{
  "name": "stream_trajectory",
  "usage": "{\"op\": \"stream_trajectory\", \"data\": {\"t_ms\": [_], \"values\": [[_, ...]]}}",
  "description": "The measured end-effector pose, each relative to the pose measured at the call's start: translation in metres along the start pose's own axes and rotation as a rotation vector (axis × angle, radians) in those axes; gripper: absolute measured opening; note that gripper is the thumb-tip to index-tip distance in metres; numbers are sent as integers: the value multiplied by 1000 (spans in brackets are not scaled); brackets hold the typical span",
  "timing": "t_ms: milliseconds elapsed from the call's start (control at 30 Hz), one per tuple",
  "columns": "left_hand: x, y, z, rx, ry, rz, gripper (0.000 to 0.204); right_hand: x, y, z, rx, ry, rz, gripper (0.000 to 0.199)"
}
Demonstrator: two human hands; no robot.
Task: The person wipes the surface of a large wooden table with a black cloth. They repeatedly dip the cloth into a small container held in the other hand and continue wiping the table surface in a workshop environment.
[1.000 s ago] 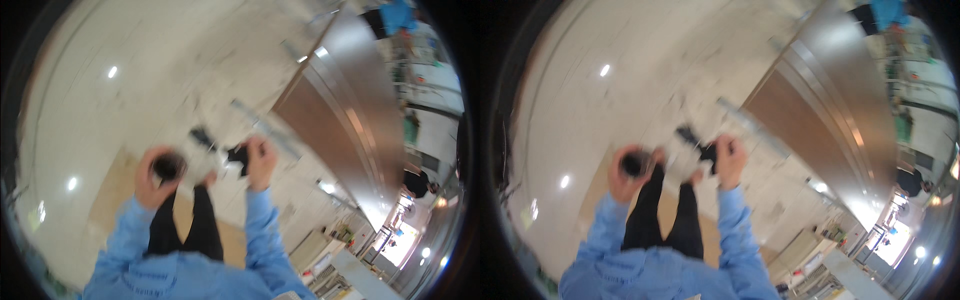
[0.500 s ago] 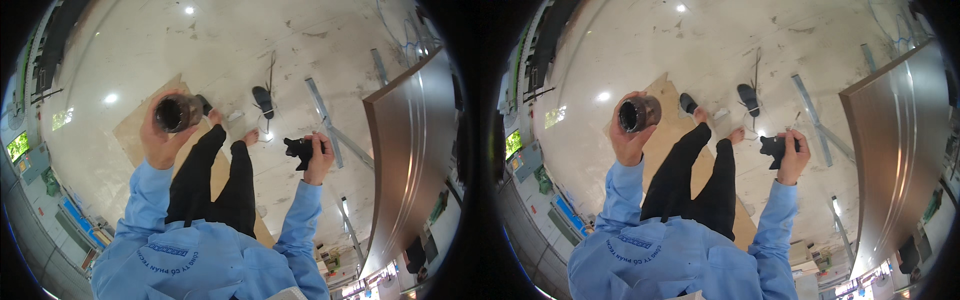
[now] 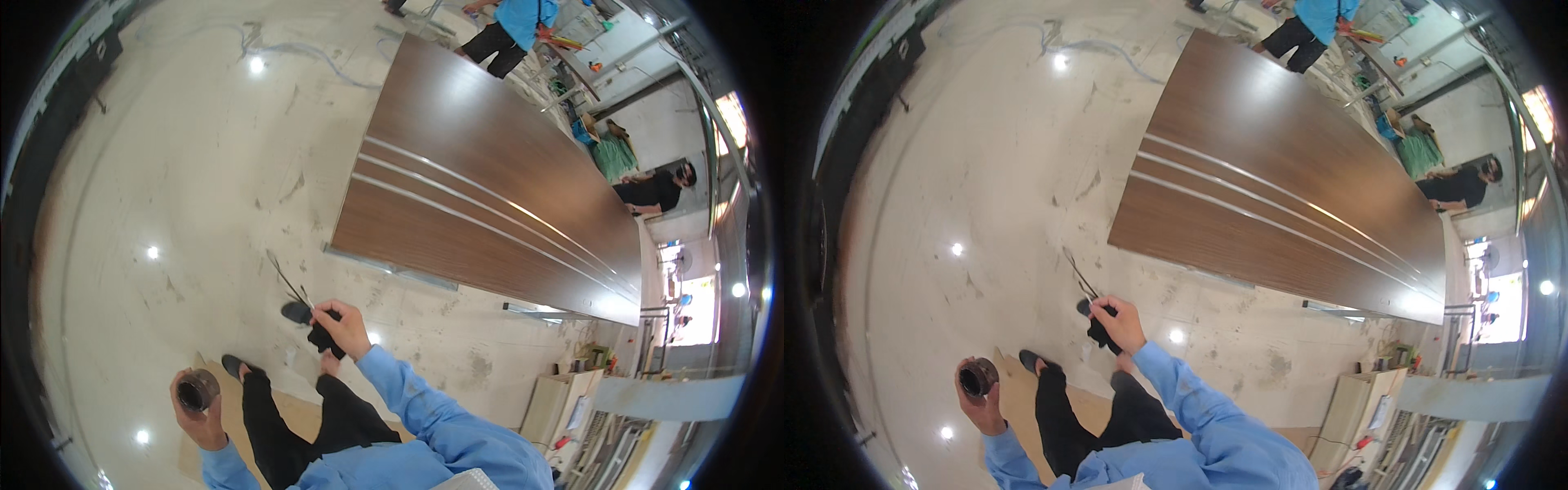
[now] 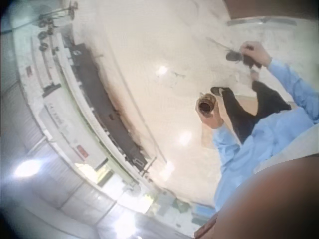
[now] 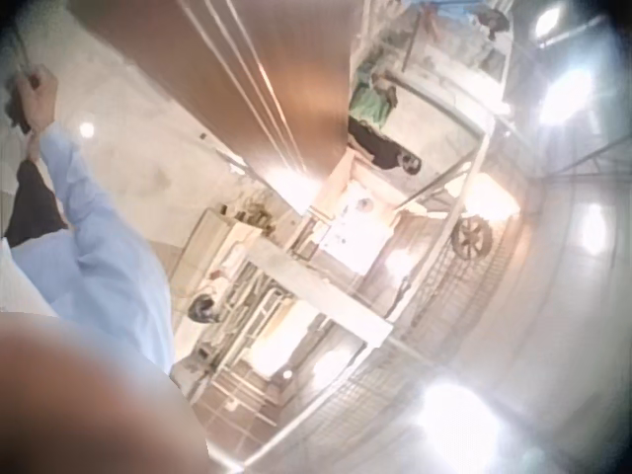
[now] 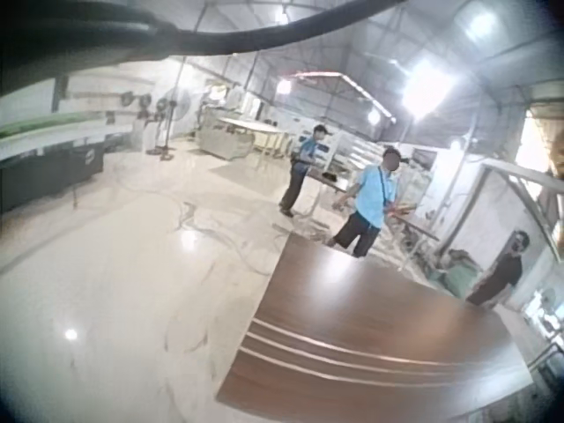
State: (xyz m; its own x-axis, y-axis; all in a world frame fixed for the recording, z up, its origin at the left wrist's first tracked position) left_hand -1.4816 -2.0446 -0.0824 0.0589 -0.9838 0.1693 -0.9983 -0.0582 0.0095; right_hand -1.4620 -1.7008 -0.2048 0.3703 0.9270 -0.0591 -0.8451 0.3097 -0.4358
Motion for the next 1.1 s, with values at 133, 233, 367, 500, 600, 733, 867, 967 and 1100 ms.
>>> {"op": "stream_trajectory", "data": {"t_ms": [133,233,367,500,600,733,867,967,1100], "values": [[1,39,0,-7,-41,89,69,-14,4,21,94,-100,-10,14],[8,66,4,8,-100,134,68,-17,4,38,159,-133,-57,15],[23,117,7,-101,-116,233,69,-16,-3,54,113,-299,-209,15],[40,173,7,-101,-147,320,69,-37,-20,67,113,-286,-347,16],[49,206,-3,-125,-181,365,69,-64,-32,78,181,-258,-423,18],[53,233,-14,-174,-204,425,69,-99,-30,95,205,-165,-467,19],[61,240,-29,-219,-252,467,68,-118,-7,115,157,-183,-475,18],[66,244,-42,-222,-257,445,68,-127,2,128,324,-194,-475,17],[61,250,-55,-235,-169,480,68,-127,0,110,282,-90,-502,16]]}}
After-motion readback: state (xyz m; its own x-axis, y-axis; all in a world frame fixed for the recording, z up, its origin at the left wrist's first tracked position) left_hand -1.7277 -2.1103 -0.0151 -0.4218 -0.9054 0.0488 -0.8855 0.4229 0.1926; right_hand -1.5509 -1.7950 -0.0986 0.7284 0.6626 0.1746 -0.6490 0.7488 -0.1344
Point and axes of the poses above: each hand's wrist, its own y-axis towards the middle knuckle, its own x-axis out of the back of the hand, z = x × y, the point moved 5 cm from there along y, towards the middle knuckle, and after that the axes turned 3 degrees about -y, right-handed, at the moved point
